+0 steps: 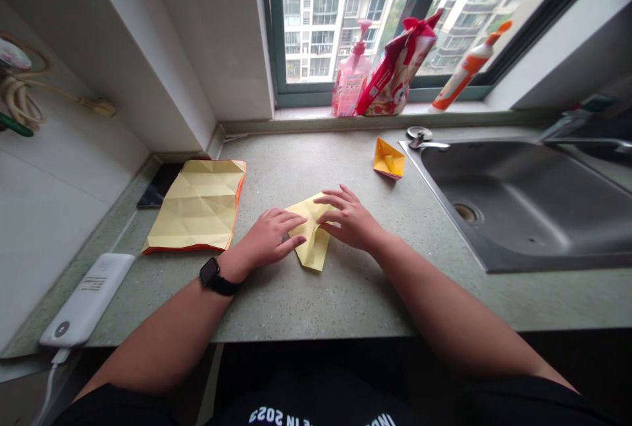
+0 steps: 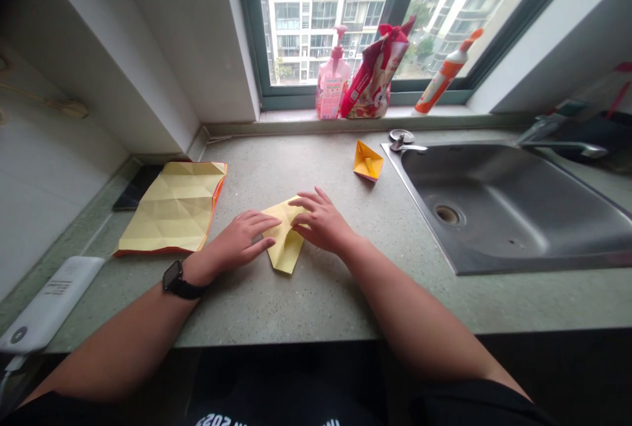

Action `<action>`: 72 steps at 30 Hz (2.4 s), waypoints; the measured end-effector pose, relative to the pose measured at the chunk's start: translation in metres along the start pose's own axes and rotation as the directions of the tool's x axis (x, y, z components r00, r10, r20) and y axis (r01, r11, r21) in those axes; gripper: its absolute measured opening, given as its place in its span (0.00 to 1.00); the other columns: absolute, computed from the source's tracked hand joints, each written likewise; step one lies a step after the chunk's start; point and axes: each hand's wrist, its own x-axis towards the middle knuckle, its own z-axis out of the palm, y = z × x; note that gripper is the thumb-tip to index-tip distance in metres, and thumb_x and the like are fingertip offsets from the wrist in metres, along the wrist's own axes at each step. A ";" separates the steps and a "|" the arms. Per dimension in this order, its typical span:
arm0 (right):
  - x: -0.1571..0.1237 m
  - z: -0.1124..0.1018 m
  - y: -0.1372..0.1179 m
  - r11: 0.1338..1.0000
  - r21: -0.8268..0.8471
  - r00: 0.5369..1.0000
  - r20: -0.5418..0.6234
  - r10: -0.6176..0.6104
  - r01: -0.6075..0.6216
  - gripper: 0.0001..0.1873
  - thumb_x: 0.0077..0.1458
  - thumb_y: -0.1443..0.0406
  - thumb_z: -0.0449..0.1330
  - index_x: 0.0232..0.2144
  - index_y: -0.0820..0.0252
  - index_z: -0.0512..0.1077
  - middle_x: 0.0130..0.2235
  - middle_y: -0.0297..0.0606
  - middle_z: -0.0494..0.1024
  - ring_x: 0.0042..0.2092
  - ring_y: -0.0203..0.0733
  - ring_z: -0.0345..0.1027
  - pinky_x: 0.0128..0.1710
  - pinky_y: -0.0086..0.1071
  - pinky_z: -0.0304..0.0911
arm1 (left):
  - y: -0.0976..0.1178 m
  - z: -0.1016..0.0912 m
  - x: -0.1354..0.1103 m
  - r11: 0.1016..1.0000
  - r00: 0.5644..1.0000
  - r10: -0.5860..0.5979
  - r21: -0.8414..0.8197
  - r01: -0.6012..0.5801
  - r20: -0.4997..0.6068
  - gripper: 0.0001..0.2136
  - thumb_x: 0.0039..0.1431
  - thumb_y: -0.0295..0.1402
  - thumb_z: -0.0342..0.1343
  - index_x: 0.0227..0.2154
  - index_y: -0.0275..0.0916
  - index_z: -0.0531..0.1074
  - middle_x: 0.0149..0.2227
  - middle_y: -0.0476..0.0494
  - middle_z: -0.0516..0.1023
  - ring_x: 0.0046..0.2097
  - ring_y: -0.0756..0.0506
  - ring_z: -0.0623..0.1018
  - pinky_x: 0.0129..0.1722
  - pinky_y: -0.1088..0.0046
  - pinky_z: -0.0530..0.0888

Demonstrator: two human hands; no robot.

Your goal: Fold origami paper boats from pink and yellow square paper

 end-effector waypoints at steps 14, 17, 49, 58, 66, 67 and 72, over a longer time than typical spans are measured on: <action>0.005 -0.001 -0.022 0.999 0.043 0.986 0.160 -0.039 0.033 0.12 0.71 0.65 0.62 0.37 0.50 0.85 0.36 0.36 0.88 0.38 0.44 0.81 0.54 0.43 0.69 | 0.009 -0.004 -0.005 0.999 0.993 0.011 -0.052 -0.005 0.114 0.17 0.73 0.42 0.61 0.60 0.47 0.80 0.70 0.39 0.75 0.74 0.32 0.70 0.78 0.32 0.48; 0.003 -0.001 -0.023 0.998 0.055 0.981 0.190 -0.040 0.030 0.11 0.70 0.66 0.62 0.39 0.49 0.85 0.38 0.35 0.88 0.39 0.44 0.81 0.47 0.39 0.69 | 0.005 -0.004 -0.008 0.999 0.993 0.006 -0.032 -0.003 0.114 0.20 0.68 0.32 0.60 0.60 0.49 0.81 0.72 0.41 0.74 0.73 0.31 0.70 0.78 0.33 0.52; -0.001 0.009 0.012 0.922 0.133 0.932 0.068 0.357 -0.363 0.26 0.64 0.72 0.62 0.61 0.49 0.78 0.52 0.41 0.85 0.52 0.52 0.80 0.53 0.44 0.76 | -0.024 0.005 0.006 0.983 0.971 -0.100 0.130 0.130 -0.216 0.20 0.71 0.25 0.55 0.63 0.43 0.76 0.62 0.37 0.79 0.62 0.36 0.77 0.66 0.49 0.73; 0.001 0.011 0.011 0.918 0.120 0.926 0.063 0.373 -0.378 0.25 0.62 0.73 0.63 0.59 0.50 0.80 0.52 0.41 0.85 0.51 0.50 0.80 0.53 0.43 0.75 | 0.012 0.020 0.002 0.978 0.997 0.069 0.195 -0.071 0.014 0.21 0.79 0.35 0.53 0.68 0.37 0.71 0.70 0.32 0.75 0.73 0.34 0.71 0.77 0.43 0.61; 0.004 0.010 0.013 0.904 0.153 0.916 0.035 0.399 -0.400 0.24 0.63 0.73 0.63 0.58 0.49 0.81 0.51 0.40 0.85 0.51 0.49 0.80 0.53 0.42 0.75 | 0.015 0.017 0.002 0.982 0.997 0.004 0.189 -0.020 0.083 0.20 0.79 0.39 0.54 0.67 0.41 0.73 0.74 0.34 0.70 0.75 0.32 0.68 0.76 0.43 0.63; 0.004 0.010 0.014 0.902 0.159 0.915 0.026 0.401 -0.400 0.24 0.63 0.73 0.62 0.58 0.49 0.81 0.50 0.40 0.85 0.51 0.49 0.80 0.53 0.42 0.75 | 0.016 0.016 0.002 0.981 0.996 -0.004 0.193 -0.013 0.090 0.20 0.79 0.40 0.54 0.68 0.41 0.72 0.74 0.34 0.69 0.75 0.32 0.68 0.76 0.43 0.62; 0.003 0.003 0.014 0.907 0.110 0.905 -0.082 0.417 -0.407 0.22 0.64 0.73 0.60 0.57 0.52 0.81 0.50 0.42 0.85 0.51 0.50 0.80 0.55 0.45 0.75 | 0.018 0.016 0.002 0.976 0.991 -0.062 0.213 0.036 0.118 0.22 0.80 0.41 0.52 0.70 0.43 0.70 0.76 0.34 0.66 0.77 0.33 0.65 0.78 0.40 0.58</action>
